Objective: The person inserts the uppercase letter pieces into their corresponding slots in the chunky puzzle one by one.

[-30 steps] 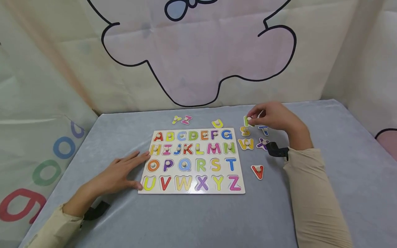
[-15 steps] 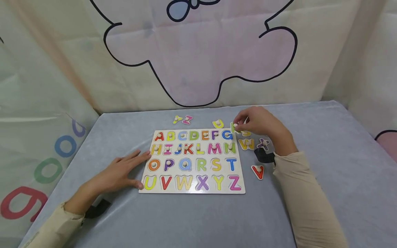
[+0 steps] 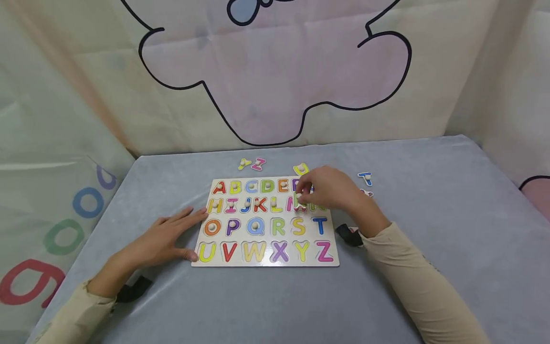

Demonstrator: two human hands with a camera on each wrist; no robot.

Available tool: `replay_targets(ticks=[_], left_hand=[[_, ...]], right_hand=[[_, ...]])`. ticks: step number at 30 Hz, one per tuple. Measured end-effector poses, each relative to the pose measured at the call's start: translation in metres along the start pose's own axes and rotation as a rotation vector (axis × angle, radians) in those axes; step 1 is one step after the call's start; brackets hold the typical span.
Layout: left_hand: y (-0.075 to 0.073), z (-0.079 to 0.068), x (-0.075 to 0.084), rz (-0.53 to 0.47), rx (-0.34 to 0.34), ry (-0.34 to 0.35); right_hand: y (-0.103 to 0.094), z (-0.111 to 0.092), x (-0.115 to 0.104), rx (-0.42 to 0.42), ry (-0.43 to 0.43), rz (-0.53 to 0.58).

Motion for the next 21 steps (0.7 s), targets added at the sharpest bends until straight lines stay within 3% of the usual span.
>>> replay_targets(ticks=[9, 21], left_hand=[[-0.001, 0.000, 0.001, -0.002, -0.006, -0.004], [-0.002, 0.001, 0.001, -0.007, -0.022, -0.035]], right_hand=[[0.022, 0.004, -0.032, -0.069, -0.080, 0.016], [0.042, 0.012, -0.047, -0.147, -0.096, -0.033]])
Point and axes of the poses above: each hand's wrist, its own z-axis towards the middle knuckle, its own y-axis out of the palm, x = y × z, the point moved 1 cm from there along z, towards the middle knuckle, and after that the axes turned 14 degrees about -x, right-handed, at the moved point
